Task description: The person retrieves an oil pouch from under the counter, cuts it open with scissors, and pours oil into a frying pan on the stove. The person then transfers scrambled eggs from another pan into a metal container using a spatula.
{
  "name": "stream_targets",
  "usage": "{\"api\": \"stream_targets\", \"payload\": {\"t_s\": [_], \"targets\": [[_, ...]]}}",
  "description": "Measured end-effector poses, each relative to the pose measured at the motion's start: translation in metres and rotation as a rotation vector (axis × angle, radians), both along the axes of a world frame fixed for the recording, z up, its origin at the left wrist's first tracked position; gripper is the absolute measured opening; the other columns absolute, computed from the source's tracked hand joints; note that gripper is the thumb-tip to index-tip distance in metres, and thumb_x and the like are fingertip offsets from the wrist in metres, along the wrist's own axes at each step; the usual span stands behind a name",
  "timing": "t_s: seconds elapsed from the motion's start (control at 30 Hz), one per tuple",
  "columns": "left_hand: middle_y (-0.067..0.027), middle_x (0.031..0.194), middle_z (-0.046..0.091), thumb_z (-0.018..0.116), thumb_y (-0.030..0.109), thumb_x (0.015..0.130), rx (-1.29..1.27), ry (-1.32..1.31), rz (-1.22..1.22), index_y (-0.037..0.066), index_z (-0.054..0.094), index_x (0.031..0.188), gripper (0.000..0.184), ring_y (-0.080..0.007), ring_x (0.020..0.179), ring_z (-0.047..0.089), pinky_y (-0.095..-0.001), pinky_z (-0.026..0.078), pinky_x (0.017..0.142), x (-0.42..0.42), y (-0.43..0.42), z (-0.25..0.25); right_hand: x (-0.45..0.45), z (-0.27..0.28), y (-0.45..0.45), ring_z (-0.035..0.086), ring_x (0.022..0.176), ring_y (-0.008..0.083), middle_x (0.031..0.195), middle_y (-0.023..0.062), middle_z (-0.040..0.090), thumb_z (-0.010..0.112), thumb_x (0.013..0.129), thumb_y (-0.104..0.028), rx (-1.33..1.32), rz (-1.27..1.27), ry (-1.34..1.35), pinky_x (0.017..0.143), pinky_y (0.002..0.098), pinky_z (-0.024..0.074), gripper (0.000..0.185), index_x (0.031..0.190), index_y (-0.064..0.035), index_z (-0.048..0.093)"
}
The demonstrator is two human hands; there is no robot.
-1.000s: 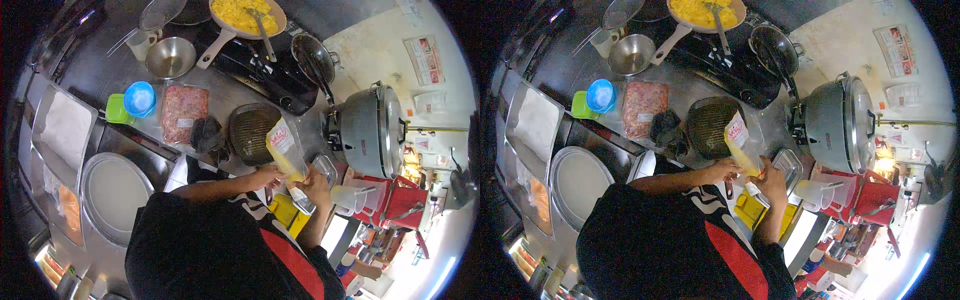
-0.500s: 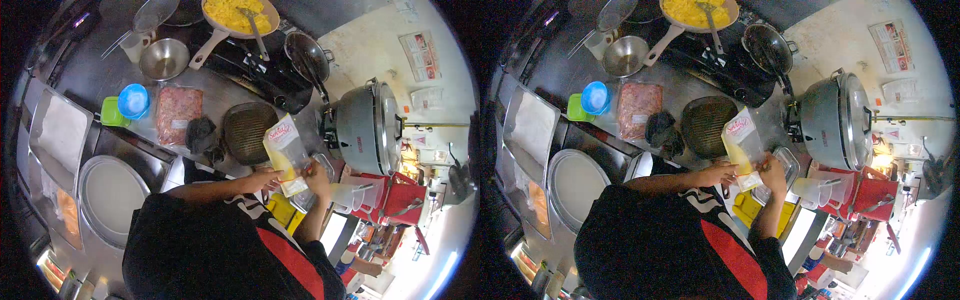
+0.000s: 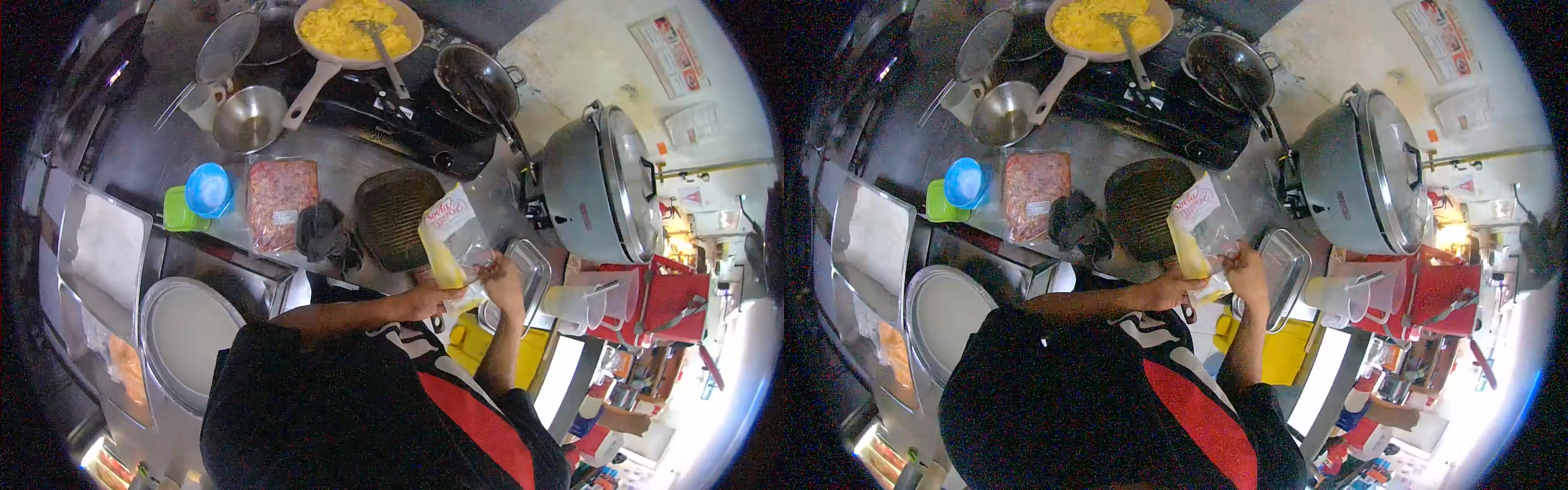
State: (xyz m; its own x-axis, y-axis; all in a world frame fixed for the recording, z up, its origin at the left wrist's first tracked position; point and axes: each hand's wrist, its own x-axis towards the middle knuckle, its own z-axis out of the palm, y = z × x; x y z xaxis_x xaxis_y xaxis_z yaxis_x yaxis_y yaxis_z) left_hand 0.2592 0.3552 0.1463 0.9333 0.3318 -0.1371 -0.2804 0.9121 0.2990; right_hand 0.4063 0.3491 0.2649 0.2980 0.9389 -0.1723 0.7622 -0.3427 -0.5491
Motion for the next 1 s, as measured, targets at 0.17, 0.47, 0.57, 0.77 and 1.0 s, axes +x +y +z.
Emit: {"api": "stream_targets", "payload": {"t_s": [0.17, 0.47, 0.57, 0.77, 1.0], "targets": [[-0.0047, 0.113, 0.054, 0.064, 0.016, 0.083, -0.030, 0.084, 0.043, 0.008, 0.043, 0.121, 0.044, -0.0188, 0.098, 0.057, -0.0386, 0.050, 0.081, 0.009, -0.010, -0.016, 0.025, -0.039, -0.011, 0.058, 0.065, 0.0175, 0.070, 0.0095, 0.060, 0.063, 0.073, -0.001, 0.096, 0.001, 0.206, 0.061, 0.0300, 0.0446, 0.020, 0.093, -0.0015, 0.060], [-0.0080, 0.105, 0.056, 0.060, 0.022, 0.086, -0.050, 0.326, 0.272, 0.006, 0.043, 0.116, 0.037, -0.0222, 0.093, 0.059, -0.0395, 0.053, 0.078, 0.030, -0.034, -0.045, 0.034, -0.040, -0.020, 0.061, 0.068, 0.0137, 0.075, 0.0113, 0.065, 0.057, 0.075, 0.004, 0.125, 0.077, 0.189, 0.062, 0.0272, 0.0463, 0.023, 0.097, -0.0016, 0.059], [-0.0114, 0.115, 0.053, 0.053, 0.025, 0.090, -0.281, 0.318, 0.310, 0.004, 0.042, 0.119, 0.037, -0.0256, 0.102, 0.057, -0.0397, 0.051, 0.086, 0.035, -0.036, -0.041, 0.032, -0.033, -0.021, 0.064, 0.065, 0.0189, 0.075, 0.0129, 0.067, 0.055, 0.076, 0.003, 0.142, 0.098, 0.175, 0.060, 0.0280, 0.0468, 0.022, 0.097, -0.0018, 0.060], [-0.0117, 0.114, 0.054, 0.046, 0.033, 0.093, -0.277, 0.394, 0.439, 0.003, 0.041, 0.121, 0.041, -0.0266, 0.104, 0.056, -0.0418, 0.050, 0.087, 0.044, -0.052, -0.031, 0.043, -0.040, -0.028, 0.064, 0.069, 0.0298, 0.079, 0.0142, 0.066, 0.053, 0.076, 0.001, 0.259, 0.270, 0.033, 0.060, 0.0329, 0.0491, 0.024, 0.099, -0.0013, 0.059], [-0.0150, 0.106, 0.059, 0.028, 0.058, 0.090, -0.156, 0.502, 0.264, 0.004, 0.049, 0.113, 0.063, -0.0257, 0.088, 0.060, -0.0380, 0.048, 0.076, 0.013, -0.059, -0.038, 0.037, -0.022, -0.046, 0.062, 0.068, 0.0371, 0.071, 0.0213, 0.061, 0.054, 0.078, -0.003, 0.344, 0.141, -0.028, 0.058, 0.0431, 0.0486, 0.021, 0.098, -0.0038, 0.058]]}}
